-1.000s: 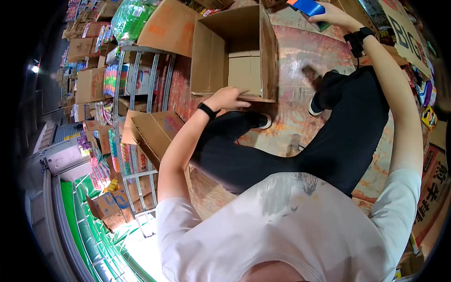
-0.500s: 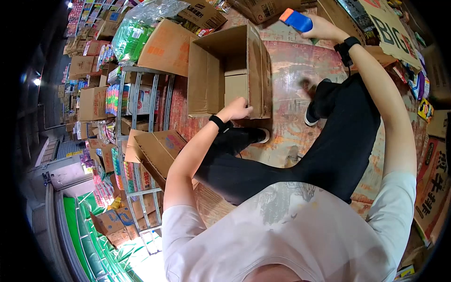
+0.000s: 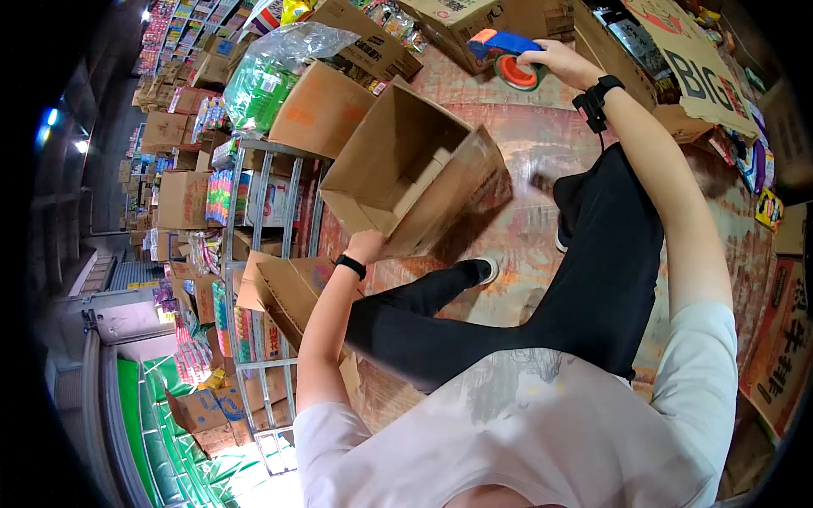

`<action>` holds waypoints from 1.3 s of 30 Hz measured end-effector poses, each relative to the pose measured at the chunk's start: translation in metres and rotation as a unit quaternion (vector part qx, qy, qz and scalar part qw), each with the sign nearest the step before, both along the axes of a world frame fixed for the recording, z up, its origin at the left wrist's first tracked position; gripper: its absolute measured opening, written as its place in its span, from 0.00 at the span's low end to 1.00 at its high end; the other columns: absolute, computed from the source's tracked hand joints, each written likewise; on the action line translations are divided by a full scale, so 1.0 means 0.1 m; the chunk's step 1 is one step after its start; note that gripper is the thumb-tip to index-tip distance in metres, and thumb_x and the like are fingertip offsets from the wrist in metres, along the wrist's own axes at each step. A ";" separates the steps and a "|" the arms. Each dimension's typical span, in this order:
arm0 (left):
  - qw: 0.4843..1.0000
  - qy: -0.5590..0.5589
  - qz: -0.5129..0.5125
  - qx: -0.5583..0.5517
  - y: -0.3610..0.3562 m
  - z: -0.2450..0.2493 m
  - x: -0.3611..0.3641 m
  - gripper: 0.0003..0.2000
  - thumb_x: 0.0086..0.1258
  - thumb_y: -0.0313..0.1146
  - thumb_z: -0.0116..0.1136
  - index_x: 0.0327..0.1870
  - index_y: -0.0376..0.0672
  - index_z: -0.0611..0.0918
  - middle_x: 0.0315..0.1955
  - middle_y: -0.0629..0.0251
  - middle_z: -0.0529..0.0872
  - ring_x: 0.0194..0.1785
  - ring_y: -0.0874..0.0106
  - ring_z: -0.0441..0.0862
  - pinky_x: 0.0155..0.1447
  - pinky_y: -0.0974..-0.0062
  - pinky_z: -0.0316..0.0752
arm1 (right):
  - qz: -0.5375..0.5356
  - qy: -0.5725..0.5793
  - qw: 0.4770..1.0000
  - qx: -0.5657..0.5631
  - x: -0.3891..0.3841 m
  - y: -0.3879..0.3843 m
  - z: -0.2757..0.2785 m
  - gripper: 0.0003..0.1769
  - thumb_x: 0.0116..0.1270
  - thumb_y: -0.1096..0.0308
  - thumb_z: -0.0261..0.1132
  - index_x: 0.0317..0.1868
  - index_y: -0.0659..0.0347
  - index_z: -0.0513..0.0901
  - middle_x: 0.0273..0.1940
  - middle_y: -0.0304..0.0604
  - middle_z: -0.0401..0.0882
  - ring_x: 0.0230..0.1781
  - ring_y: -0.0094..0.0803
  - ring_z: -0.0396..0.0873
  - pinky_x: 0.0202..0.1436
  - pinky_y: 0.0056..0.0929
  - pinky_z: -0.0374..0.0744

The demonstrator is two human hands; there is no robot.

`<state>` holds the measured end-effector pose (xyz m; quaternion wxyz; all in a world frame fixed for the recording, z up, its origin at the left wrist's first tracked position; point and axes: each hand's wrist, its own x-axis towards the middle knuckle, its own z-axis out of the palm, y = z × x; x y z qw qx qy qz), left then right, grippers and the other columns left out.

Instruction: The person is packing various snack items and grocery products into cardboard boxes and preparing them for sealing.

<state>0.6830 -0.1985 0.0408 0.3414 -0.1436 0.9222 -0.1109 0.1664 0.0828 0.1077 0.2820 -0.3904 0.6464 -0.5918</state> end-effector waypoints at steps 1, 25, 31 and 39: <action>0.999 0.014 0.035 -0.009 0.10 0.20 0.01 0.09 0.63 0.31 0.57 0.37 0.41 0.87 0.36 0.51 0.89 0.44 0.55 0.87 0.48 0.57 0.82 | 0.023 -0.066 0.998 -0.004 0.00 -0.05 -0.01 0.15 0.61 0.57 0.70 0.38 0.61 0.83 0.36 0.34 0.78 0.39 0.23 0.71 0.49 0.25 0.66; 0.664 0.464 0.261 0.525 0.79 0.51 -2.69 0.23 0.81 0.47 0.46 0.45 0.32 0.84 0.36 0.62 0.88 0.40 0.75 0.84 0.47 0.75 0.77 | 0.125 -0.220 0.967 -0.013 0.74 0.17 -0.37 0.23 0.62 0.66 0.67 0.56 0.64 0.75 0.46 0.37 0.77 0.47 0.25 0.77 0.56 0.27 0.75; 0.453 0.343 0.442 0.694 0.84 0.58 -2.64 0.21 0.82 0.48 0.42 0.47 0.36 0.79 0.40 0.59 0.86 0.40 0.71 0.83 0.48 0.72 0.78 | 0.089 0.013 0.993 0.073 0.78 0.16 -0.31 0.32 0.56 0.65 0.69 0.60 0.68 0.73 0.50 0.43 0.78 0.48 0.31 0.77 0.55 0.31 0.76; 0.385 0.343 0.444 0.733 0.71 0.41 -2.49 0.14 0.80 0.42 0.49 0.47 0.39 0.80 0.38 0.64 0.84 0.41 0.72 0.81 0.48 0.72 0.77 | 0.088 0.226 0.967 0.082 0.90 0.06 -0.18 0.28 0.51 0.67 0.69 0.54 0.65 0.74 0.40 0.53 0.79 0.41 0.42 0.79 0.48 0.35 0.77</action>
